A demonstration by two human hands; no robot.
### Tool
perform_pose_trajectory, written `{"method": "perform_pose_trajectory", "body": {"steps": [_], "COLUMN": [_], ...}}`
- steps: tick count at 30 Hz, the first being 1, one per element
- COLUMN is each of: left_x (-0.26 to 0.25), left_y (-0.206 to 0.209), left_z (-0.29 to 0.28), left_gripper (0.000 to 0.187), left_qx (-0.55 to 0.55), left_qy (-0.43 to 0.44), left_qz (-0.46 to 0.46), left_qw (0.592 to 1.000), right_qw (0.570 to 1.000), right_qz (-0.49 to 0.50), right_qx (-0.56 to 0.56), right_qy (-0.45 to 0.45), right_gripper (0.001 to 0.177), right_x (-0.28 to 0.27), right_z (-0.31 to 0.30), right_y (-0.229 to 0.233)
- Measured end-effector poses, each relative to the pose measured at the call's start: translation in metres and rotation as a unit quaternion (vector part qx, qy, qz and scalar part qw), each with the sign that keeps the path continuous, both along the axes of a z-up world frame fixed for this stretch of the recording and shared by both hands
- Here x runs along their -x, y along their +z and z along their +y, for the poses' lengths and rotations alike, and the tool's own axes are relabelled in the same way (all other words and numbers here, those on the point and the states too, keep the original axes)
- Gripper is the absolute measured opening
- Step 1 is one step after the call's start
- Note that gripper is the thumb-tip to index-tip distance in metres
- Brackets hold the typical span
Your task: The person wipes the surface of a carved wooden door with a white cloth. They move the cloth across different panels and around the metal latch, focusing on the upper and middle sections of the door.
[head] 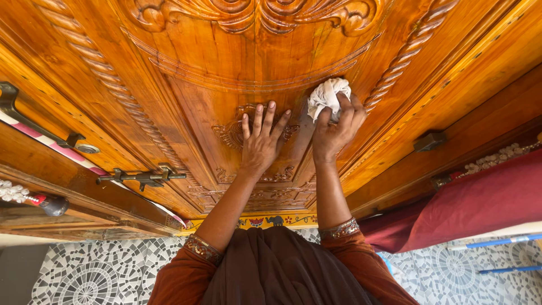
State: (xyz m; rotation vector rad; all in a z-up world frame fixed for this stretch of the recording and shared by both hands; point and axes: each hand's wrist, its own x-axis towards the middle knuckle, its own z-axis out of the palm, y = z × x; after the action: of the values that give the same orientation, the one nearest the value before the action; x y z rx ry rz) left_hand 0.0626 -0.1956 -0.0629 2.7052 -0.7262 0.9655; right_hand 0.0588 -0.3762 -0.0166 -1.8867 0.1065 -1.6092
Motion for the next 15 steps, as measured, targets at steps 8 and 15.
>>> {"method": "perform_pose_trajectory", "body": {"steps": [8,15], "left_x": [0.010,0.011], "left_y": [0.007,0.008], "left_z": [0.001,0.000], "left_gripper": [0.082,0.079], "left_qx": [0.063,0.053], "left_qy": [-0.018,-0.011], "left_qz": [-0.003,0.010], "left_qw": [0.998,0.998], "right_qw": [0.991,0.999], "right_qz": [0.080,0.007], "right_qx": [0.089,0.015], "right_qy": [0.055,0.045], "right_gripper": [0.041,0.039], "right_x": [0.026,0.000], "right_z": [0.036,0.014], "right_y": [-0.013,-0.025]}}
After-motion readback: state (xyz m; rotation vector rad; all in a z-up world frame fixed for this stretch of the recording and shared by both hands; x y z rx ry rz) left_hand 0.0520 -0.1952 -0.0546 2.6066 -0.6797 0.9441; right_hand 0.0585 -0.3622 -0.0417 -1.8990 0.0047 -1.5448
